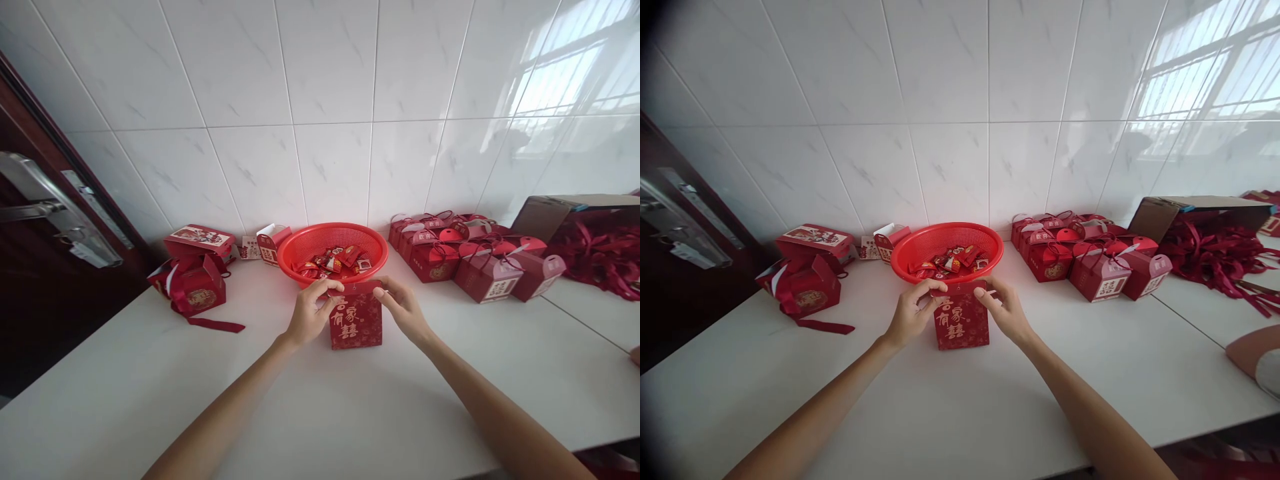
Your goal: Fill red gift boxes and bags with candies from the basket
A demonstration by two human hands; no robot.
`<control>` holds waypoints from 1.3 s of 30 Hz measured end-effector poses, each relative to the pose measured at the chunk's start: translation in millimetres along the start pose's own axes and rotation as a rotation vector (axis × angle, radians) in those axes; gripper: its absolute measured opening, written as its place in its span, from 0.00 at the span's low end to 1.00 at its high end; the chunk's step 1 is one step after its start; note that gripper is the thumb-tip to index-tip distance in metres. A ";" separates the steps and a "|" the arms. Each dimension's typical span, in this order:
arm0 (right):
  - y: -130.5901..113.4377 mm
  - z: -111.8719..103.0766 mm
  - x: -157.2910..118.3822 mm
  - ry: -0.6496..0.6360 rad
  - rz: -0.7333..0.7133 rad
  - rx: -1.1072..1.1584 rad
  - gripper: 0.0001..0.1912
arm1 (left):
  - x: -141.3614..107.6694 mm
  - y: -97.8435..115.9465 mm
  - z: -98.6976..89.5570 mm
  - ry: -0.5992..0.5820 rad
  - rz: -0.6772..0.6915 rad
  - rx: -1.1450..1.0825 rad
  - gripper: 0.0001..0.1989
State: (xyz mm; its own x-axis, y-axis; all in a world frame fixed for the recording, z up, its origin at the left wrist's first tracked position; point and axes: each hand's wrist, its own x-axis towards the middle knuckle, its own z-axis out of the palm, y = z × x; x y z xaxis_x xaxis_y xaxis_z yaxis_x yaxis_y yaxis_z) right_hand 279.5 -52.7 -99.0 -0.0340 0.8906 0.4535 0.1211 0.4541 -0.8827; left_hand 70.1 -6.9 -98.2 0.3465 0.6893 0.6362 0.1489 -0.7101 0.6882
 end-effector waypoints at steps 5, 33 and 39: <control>4.7 1.7 0.6 0.047 0.034 -0.026 0.21 | -0.9 4.9 -1.1 0.011 0.008 0.021 0.03; 2.6 -3.0 -1.7 -0.020 0.030 -0.043 0.22 | -2.8 -0.7 3.3 -0.020 -0.371 -0.325 0.20; 4.6 -7.6 -3.5 0.022 0.028 -0.154 0.21 | -9.0 -5.9 5.8 -0.046 -0.359 -0.387 0.18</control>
State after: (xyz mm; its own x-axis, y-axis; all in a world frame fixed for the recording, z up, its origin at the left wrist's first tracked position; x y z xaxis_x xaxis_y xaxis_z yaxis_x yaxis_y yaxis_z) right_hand 287.7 -53.9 -103.7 -0.0074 0.9013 0.4332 0.2722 0.4187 -0.8664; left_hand 71.5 -9.8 -110.0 0.3780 0.8663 0.3266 -0.0841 -0.3192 0.9439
